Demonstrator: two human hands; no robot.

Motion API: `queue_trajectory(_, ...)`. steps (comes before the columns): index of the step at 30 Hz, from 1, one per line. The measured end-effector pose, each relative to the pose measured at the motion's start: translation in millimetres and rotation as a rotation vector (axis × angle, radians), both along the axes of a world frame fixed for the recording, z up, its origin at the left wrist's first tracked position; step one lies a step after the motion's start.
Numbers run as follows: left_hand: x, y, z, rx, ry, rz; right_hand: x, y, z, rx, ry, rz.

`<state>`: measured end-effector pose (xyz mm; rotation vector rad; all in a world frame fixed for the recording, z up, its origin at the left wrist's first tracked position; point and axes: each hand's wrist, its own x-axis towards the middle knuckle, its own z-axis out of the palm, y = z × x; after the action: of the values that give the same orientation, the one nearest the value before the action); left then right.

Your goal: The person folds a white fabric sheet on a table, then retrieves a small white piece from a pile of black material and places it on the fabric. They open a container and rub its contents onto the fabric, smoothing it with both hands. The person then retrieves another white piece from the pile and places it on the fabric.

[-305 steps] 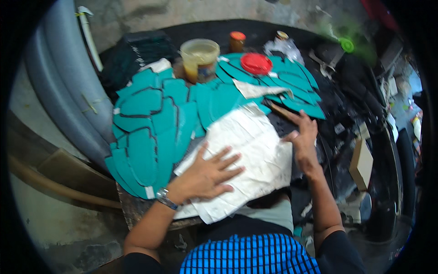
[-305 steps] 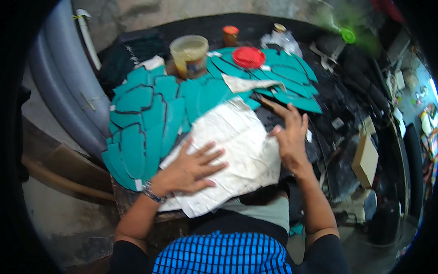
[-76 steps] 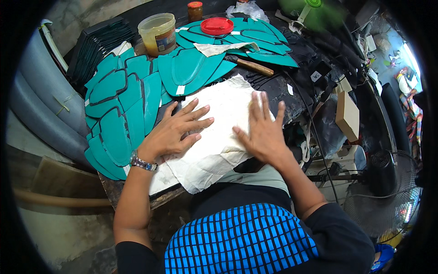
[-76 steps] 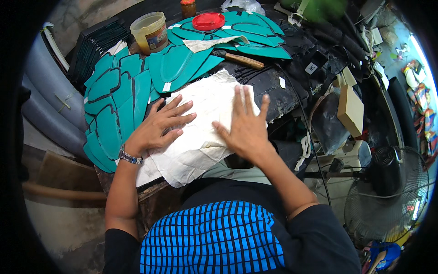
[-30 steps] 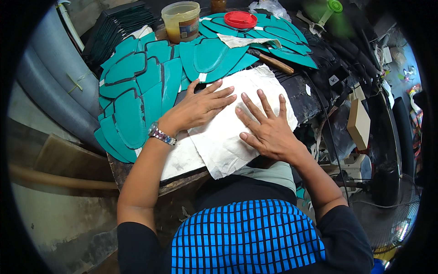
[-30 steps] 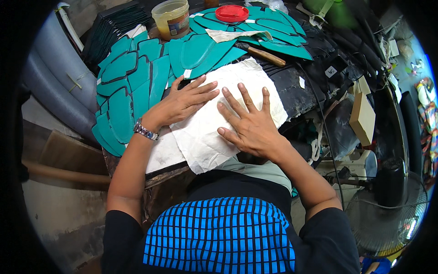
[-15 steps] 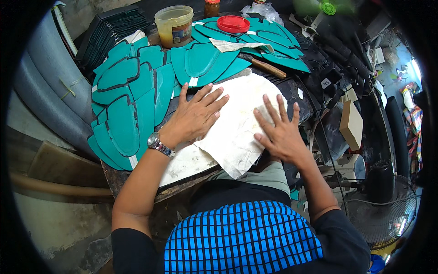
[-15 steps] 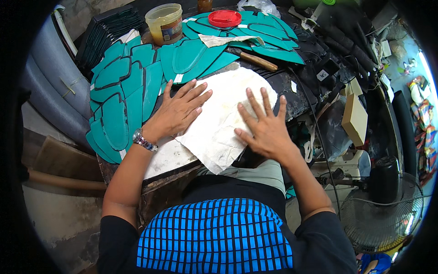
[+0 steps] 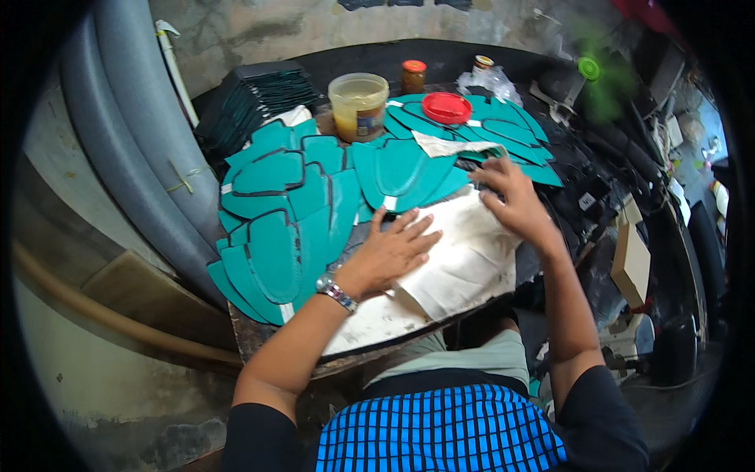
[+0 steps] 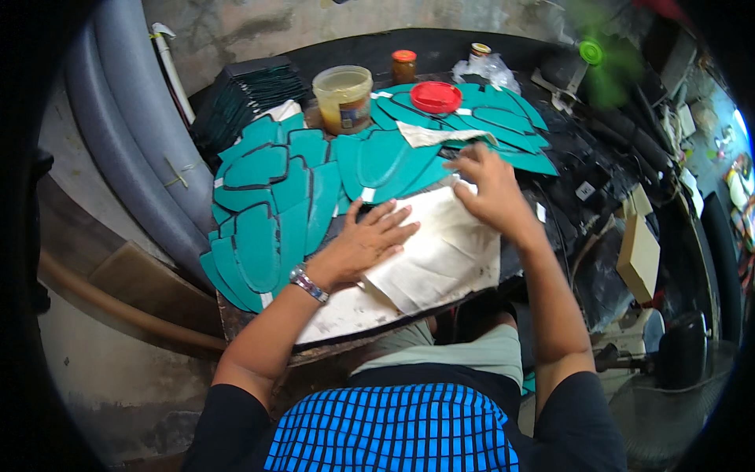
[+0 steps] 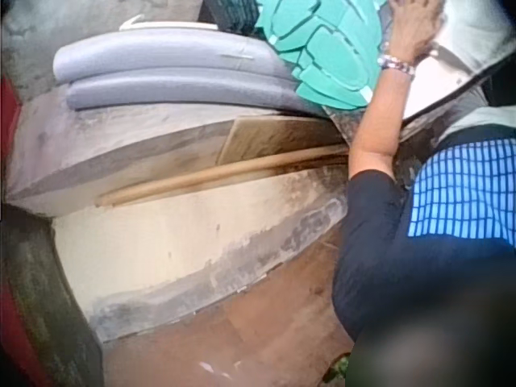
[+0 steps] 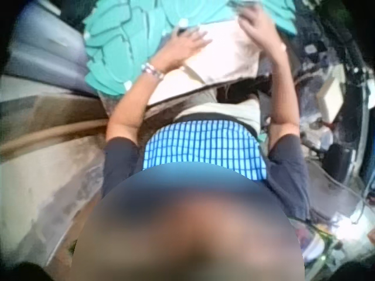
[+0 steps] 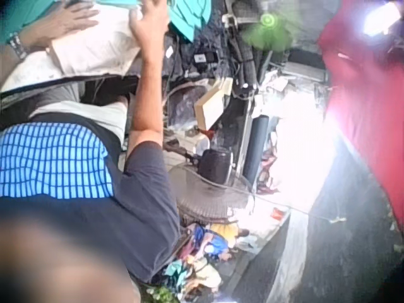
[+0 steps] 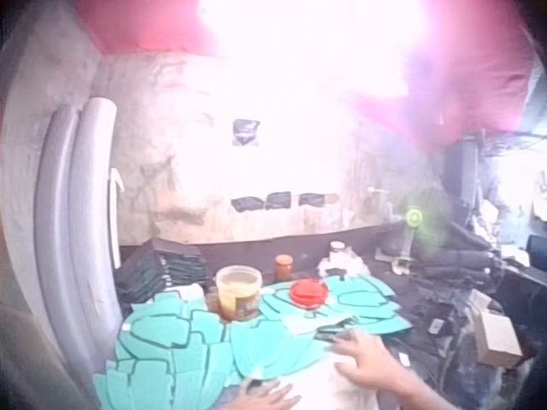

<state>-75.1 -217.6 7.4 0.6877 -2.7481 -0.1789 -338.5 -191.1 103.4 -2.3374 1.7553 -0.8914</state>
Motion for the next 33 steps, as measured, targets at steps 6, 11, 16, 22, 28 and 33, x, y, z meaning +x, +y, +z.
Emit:
queue_trajectory(6,-1,3,-3,0.008,0.088,0.024,57,-184,60,0.113,0.114,0.159)
queue_trajectory(11,-3,0,-3,0.071,0.096,0.043,140,-300,71,0.332,0.356,0.083)
queue_trajectory(16,-2,0,-5,0.003,0.144,0.043,172,-361,47,0.720,0.812,0.022)
queue_trajectory(22,-4,-2,-9,-0.046,0.046,0.052,126,-302,82,0.295,0.505,-0.019)
queue_trajectory(28,0,-1,-2,0.112,0.013,0.047,26,-52,73,0.056,0.337,0.099)
queue_trajectory(33,2,-1,2,0.142,-0.014,0.038,33,89,-24,0.050,0.081,-0.026)
